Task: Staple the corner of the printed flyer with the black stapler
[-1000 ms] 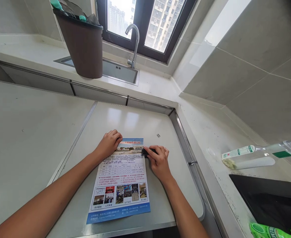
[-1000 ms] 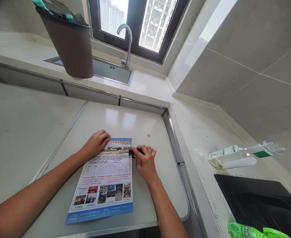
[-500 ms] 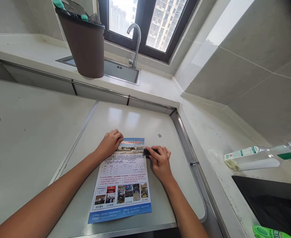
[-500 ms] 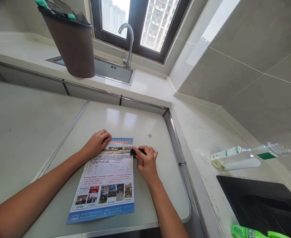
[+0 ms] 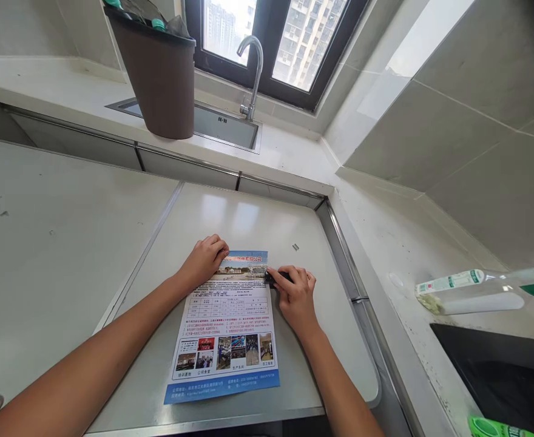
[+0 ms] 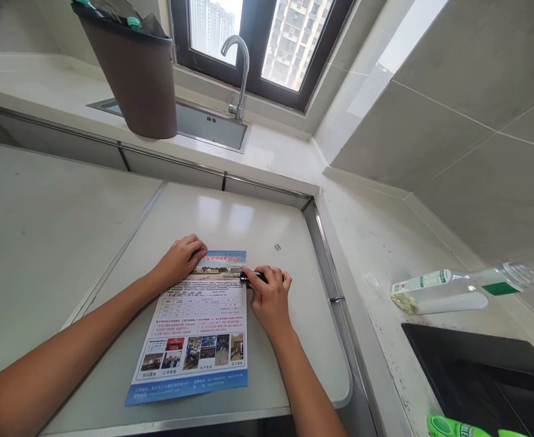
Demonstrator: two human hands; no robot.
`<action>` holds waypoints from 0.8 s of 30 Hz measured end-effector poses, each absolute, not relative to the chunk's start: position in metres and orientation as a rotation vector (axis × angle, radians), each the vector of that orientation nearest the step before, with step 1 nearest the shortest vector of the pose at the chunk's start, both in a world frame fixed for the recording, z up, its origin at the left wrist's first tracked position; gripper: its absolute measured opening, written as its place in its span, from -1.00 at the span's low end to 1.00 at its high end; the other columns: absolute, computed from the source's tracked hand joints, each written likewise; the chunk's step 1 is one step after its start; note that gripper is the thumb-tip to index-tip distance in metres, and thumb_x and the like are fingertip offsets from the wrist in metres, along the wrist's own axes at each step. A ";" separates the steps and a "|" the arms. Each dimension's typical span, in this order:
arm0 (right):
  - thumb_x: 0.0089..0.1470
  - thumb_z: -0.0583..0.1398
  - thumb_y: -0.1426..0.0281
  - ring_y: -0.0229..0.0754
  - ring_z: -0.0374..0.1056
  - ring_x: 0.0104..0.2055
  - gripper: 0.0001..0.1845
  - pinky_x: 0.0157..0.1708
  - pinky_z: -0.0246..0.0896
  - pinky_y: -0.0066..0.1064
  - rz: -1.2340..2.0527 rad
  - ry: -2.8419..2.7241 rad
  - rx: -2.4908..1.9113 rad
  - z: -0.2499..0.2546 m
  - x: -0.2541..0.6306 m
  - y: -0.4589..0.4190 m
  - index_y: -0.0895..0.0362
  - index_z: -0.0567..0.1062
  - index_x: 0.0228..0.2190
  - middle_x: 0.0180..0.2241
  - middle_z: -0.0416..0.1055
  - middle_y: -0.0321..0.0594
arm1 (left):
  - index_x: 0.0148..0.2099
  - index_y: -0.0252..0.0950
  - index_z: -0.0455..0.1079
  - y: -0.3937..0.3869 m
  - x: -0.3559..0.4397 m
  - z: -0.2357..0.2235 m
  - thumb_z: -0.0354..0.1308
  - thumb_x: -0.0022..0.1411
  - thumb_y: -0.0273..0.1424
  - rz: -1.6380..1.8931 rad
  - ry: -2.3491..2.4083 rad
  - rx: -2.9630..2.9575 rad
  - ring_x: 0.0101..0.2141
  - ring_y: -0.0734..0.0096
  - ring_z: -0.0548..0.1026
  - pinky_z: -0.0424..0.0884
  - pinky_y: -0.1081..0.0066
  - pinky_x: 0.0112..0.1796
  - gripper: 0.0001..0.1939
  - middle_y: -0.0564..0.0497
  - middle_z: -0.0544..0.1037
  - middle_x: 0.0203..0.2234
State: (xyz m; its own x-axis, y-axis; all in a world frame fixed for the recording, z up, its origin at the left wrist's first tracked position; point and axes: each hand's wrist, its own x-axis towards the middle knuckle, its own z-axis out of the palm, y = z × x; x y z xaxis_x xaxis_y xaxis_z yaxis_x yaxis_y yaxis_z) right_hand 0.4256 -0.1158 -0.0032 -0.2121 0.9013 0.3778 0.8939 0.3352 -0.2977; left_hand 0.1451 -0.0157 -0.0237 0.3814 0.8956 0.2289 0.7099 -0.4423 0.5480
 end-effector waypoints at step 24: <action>0.24 0.13 0.51 0.02 0.31 0.04 -0.40 0.07 0.19 -0.12 -0.031 -1.948 -1.669 -0.008 0.439 -0.109 -0.01 0.33 0.28 0.03 0.45 -0.10 | -0.09 -0.19 0.55 -0.012 0.134 -0.013 0.17 0.30 -0.31 0.963 1.281 2.037 -0.17 0.22 0.47 0.35 0.25 -0.11 -0.81 -0.03 0.49 -0.21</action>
